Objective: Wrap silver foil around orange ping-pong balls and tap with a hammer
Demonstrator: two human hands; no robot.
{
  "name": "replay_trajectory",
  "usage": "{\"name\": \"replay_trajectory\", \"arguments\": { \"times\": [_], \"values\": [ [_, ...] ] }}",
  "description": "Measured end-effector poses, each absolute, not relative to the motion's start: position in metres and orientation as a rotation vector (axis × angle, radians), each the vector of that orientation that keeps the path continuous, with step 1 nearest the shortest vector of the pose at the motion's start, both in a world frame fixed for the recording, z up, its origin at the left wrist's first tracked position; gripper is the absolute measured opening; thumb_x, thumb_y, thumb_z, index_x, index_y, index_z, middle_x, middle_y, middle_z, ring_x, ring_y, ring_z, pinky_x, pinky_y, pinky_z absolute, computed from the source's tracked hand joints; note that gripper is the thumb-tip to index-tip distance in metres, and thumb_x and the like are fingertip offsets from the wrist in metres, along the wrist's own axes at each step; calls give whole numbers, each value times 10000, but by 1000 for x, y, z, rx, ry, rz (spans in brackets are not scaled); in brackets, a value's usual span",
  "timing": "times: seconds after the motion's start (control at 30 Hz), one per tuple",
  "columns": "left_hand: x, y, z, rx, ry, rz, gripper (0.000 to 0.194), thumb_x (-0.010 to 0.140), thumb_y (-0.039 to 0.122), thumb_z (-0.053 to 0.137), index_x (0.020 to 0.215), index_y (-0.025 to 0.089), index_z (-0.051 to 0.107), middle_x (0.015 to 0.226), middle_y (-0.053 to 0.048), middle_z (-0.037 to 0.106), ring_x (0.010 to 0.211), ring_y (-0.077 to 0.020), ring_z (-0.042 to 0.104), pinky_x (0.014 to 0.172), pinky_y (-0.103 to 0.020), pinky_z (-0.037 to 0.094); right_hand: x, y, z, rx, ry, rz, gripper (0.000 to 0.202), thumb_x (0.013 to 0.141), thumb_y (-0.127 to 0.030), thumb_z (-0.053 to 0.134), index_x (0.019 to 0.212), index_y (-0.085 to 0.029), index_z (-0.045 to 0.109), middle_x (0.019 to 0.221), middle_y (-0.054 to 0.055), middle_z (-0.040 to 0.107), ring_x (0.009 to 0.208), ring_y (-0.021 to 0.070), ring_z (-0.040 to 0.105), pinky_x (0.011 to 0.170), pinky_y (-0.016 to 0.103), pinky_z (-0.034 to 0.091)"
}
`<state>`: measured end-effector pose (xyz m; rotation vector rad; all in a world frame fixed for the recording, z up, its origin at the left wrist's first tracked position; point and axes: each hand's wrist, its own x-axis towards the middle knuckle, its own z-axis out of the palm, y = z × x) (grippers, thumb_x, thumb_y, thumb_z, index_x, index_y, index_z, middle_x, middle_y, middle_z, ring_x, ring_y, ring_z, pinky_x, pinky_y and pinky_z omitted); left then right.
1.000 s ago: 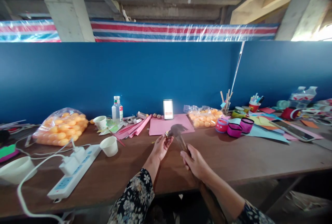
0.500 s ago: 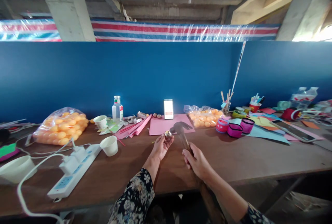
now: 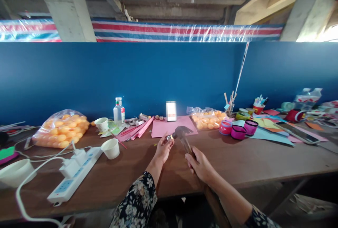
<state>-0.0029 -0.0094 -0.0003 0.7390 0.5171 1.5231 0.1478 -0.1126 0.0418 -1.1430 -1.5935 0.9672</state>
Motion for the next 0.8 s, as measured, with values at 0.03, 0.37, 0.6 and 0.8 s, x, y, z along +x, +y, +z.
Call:
{"name": "replay_trajectory", "arguments": {
  "times": [0.03,0.37,0.6,0.8],
  "values": [
    [-2,-9,-1,772,551,1536,482,568,104,697,1012,216,547,792,19,617,704,-72,574,746,-242,441,148,-113,43,-1141,-1599,957,206,803,-380,392,844,-184,437,522,-71,428,369,55,388,351,160,326],
    [1,-11,3,947,663,1550,460,470,80,724,911,153,617,906,-60,652,790,-148,585,768,-283,427,148,-117,48,-1165,-1632,999,225,794,-386,409,886,-184,446,535,-67,437,367,58,387,350,161,332],
    [1,-14,5,946,663,1526,474,517,84,700,973,177,612,927,-48,650,828,-139,582,796,-271,416,150,-118,47,-1146,-1619,962,240,806,-393,390,913,-186,447,545,-63,443,388,61,401,362,162,339],
    [-1,-13,4,834,607,1449,442,539,77,700,960,166,598,878,-44,652,816,-123,591,833,-286,413,155,-113,43,-1179,-1637,967,266,800,-412,388,914,-182,459,532,-62,452,377,72,410,358,174,332]
  ]
}}
